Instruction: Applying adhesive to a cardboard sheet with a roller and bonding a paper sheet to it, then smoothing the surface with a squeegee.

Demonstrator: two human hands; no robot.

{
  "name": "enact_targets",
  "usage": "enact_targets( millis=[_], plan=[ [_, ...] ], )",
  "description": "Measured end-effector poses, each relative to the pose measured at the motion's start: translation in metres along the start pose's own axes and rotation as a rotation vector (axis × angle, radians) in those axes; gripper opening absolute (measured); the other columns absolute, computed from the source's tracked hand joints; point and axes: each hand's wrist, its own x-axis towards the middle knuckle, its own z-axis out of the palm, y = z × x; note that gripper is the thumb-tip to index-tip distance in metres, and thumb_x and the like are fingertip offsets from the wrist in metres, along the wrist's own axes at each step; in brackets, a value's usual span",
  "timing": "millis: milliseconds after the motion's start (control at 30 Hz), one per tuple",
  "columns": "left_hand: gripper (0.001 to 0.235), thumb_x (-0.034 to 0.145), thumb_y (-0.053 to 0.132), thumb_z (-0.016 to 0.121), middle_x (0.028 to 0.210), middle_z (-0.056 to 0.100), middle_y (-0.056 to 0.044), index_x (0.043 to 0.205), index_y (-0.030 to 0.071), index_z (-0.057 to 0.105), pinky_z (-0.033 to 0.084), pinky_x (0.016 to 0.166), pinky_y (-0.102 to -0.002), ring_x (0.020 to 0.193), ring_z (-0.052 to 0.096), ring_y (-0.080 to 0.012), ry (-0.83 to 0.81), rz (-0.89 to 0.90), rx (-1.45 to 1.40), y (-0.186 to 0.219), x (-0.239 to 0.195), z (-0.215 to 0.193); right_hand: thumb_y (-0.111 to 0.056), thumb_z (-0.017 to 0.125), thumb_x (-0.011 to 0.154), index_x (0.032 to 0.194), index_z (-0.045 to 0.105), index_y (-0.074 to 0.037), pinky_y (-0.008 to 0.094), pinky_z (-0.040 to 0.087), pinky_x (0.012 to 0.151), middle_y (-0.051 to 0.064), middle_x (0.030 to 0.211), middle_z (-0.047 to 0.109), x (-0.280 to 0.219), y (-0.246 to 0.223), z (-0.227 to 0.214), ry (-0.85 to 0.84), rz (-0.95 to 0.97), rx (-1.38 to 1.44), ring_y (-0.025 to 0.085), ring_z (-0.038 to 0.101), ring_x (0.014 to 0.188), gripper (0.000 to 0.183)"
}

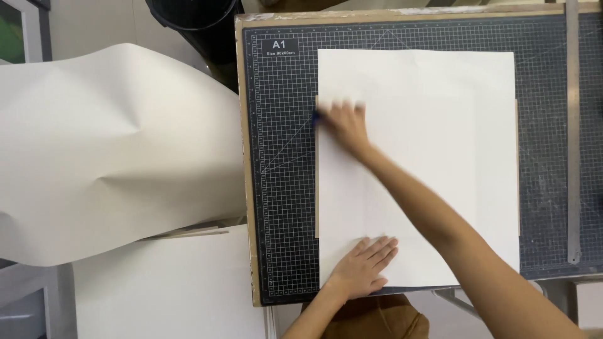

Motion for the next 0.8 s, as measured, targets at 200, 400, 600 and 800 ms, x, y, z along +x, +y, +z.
enact_targets(
  millis=[200, 400, 600, 800],
  plan=[
    [0.076, 0.096, 0.042, 0.044, 0.170, 0.017, -0.008, 0.160, 0.006, 0.025, 0.013, 0.126, -0.048, 0.158, 0.013, -0.0237, -0.049, 0.021, -0.365, -0.002, -0.003, 0.001, -0.039, 0.053, 0.101, 0.144, 0.048, -0.030, 0.054, 0.033, 0.089, 0.007, 0.106, 0.056, -0.036, -0.043, -0.059, -0.088, 0.296, 0.280, 0.033, 0.052, 0.101, 0.044],
    [0.072, 0.093, 0.040, 0.054, 0.150, 0.048, -0.017, 0.152, 0.001, 0.041, 0.020, 0.120, -0.052, 0.143, 0.037, -0.0358, -0.015, 0.028, -0.453, -0.013, 0.009, -0.025, -0.031, 0.061, 0.090, 0.128, 0.049, -0.030, 0.052, 0.039, 0.075, -0.003, 0.101, 0.064, -0.178, 0.022, -0.079, -0.694, -0.007, 0.376, 0.023, 0.060, 0.092, 0.040],
    [0.050, 0.101, 0.017, 0.033, 0.134, 0.052, -0.021, 0.146, -0.005, 0.037, 0.044, 0.084, -0.047, 0.103, 0.052, -0.0328, 0.056, 0.131, -0.243, -0.073, 0.066, -0.017, -0.028, 0.077, 0.095, 0.123, 0.060, -0.010, 0.047, 0.033, 0.079, 0.011, 0.103, 0.073, -0.170, 0.228, -0.043, -0.015, 1.333, 0.011, 0.031, 0.068, 0.078, 0.037],
    [0.063, 0.100, 0.055, 0.023, 0.166, 0.022, 0.000, 0.156, 0.027, 0.030, 0.004, 0.124, -0.055, 0.155, 0.005, -0.0253, -0.570, -0.055, -0.198, -0.116, 0.114, -0.068, -0.031, 0.063, 0.093, 0.120, 0.068, -0.020, 0.046, 0.045, 0.072, 0.002, 0.093, 0.071, 0.054, 0.025, -0.029, -0.141, 0.920, -0.071, 0.023, 0.068, 0.083, 0.029]
  ],
)
